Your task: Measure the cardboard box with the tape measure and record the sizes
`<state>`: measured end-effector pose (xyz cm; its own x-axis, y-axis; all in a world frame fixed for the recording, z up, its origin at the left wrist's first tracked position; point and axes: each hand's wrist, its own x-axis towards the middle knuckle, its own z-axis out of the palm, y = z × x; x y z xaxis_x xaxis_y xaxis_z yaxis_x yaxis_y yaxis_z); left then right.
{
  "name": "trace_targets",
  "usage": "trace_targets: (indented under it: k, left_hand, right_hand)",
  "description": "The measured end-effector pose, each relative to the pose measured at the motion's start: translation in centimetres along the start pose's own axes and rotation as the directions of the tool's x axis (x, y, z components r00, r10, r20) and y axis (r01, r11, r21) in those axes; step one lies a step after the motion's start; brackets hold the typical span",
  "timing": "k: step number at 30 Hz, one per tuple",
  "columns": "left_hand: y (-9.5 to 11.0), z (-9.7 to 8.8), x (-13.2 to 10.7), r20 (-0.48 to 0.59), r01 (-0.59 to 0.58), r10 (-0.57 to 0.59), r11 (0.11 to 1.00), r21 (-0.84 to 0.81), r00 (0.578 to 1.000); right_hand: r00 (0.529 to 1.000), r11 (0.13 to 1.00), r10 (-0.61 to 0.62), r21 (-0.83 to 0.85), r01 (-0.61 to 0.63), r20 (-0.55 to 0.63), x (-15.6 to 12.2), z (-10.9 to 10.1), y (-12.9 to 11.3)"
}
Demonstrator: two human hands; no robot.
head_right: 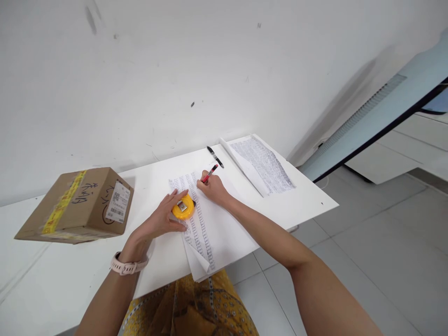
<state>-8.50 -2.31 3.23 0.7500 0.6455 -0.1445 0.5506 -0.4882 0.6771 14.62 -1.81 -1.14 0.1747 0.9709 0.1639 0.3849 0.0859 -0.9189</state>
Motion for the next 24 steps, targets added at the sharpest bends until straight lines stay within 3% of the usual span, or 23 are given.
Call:
trace_targets:
  k: [24]
  left_hand:
    - [0.01,0.01,-0.05,0.003,-0.01,0.01,1.0,0.0,1.0]
  right_hand:
    - [0.999,0.998,0.002,-0.056,-0.005,-0.05,0.03,-0.09,-0.25]
